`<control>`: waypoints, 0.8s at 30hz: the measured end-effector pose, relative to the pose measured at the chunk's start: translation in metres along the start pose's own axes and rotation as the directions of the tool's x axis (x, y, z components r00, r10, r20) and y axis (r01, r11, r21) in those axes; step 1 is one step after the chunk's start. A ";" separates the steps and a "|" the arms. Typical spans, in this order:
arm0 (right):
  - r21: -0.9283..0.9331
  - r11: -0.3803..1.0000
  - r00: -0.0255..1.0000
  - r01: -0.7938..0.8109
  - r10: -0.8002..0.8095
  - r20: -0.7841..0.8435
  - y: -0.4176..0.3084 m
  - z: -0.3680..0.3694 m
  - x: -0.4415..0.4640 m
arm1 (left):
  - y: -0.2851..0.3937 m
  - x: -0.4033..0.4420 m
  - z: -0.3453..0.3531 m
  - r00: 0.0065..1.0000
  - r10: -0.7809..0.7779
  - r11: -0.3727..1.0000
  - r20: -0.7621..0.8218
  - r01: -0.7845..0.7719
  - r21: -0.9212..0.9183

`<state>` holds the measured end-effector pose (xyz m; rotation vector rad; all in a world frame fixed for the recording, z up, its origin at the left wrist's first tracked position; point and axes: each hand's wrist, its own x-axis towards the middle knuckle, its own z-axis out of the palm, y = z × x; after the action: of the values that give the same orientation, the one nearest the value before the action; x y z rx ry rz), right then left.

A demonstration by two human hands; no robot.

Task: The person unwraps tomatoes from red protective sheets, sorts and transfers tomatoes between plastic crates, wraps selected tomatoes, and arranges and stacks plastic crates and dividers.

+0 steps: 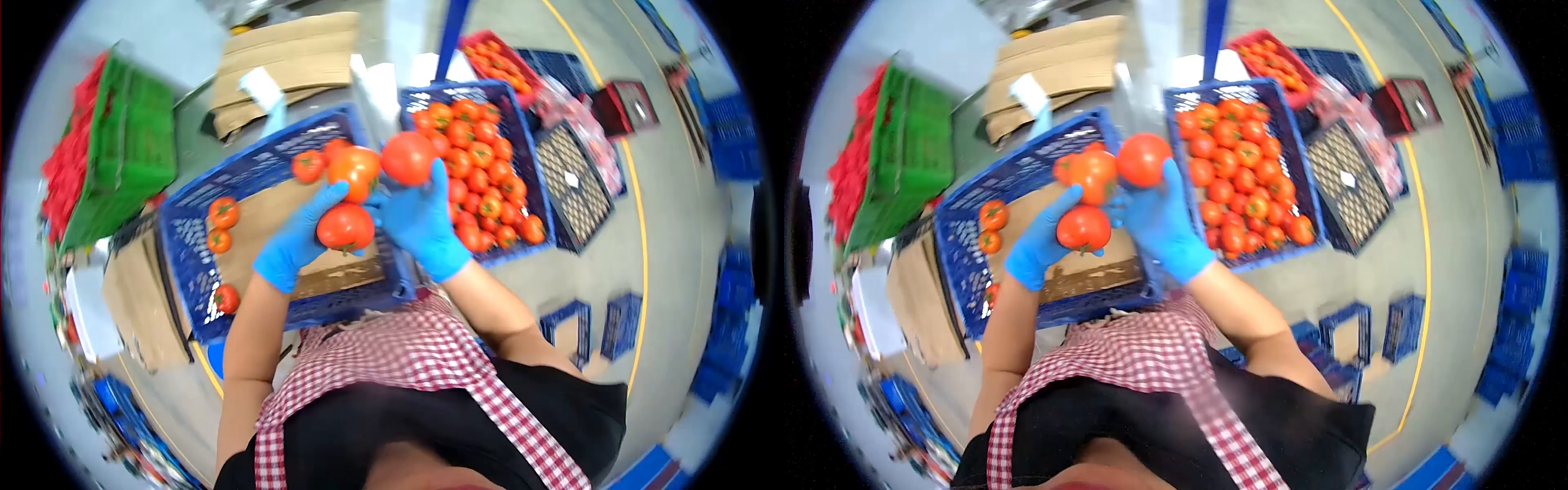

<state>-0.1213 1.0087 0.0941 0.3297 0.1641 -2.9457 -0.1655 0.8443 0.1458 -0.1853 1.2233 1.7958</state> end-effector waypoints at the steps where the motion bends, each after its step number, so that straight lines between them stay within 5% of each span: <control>1: 0.047 0.997 0.998 0.058 -0.057 -0.004 -0.011 0.000 -0.004 | 0.002 0.008 0.027 0.997 -0.021 0.992 -0.072 0.030 0.125; 4: 0.071 0.984 0.984 0.163 -0.157 -0.080 -0.036 -0.031 -0.015 | 0.000 0.018 0.072 0.998 -0.005 0.976 -0.068 0.020 0.216; 6: -0.042 0.956 0.954 0.290 -0.286 0.094 -0.042 -0.045 -0.031 | -0.005 0.014 0.079 0.998 -0.006 0.916 -0.063 0.031 0.399; 8: 0.149 0.970 0.981 0.192 -0.194 0.001 -0.062 -0.072 -0.043 | -0.018 0.013 0.063 0.999 0.030 0.866 -0.042 -0.005 0.499; 9: 0.062 0.977 0.977 0.204 -0.199 -0.081 -0.072 -0.088 -0.050 | -0.022 0.014 0.053 0.998 0.048 0.839 -0.031 -0.023 0.544; 11: -0.111 0.974 0.945 0.199 -0.221 -0.242 -0.090 -0.124 -0.059 | -0.021 0.014 0.025 0.972 0.175 0.833 -0.155 -0.062 0.550; 17: -0.062 0.998 0.910 0.015 -0.040 -0.414 -0.116 -0.226 -0.075 | -0.002 0.011 -0.096 0.713 0.497 0.770 -0.494 -0.099 0.630; 21: -0.389 0.921 0.837 0.030 -0.236 -0.494 -0.124 -0.229 -0.075 | -0.014 0.016 -0.169 0.664 0.612 0.590 -0.430 -0.021 0.807; 23: -0.647 0.734 0.635 -0.209 -0.401 -0.660 -0.129 -0.214 -0.061 | -0.040 0.045 -0.198 0.646 0.733 0.238 -0.212 0.048 0.970; 24: -0.797 0.588 0.683 -0.134 -0.528 -0.505 -0.121 -0.195 -0.045 | -0.043 0.051 -0.192 0.649 0.744 0.197 -0.158 0.013 0.980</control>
<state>-0.0594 1.1595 -0.0743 1.3379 1.6668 -2.3661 -0.2290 0.7258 -0.0062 0.3257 2.9315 0.9977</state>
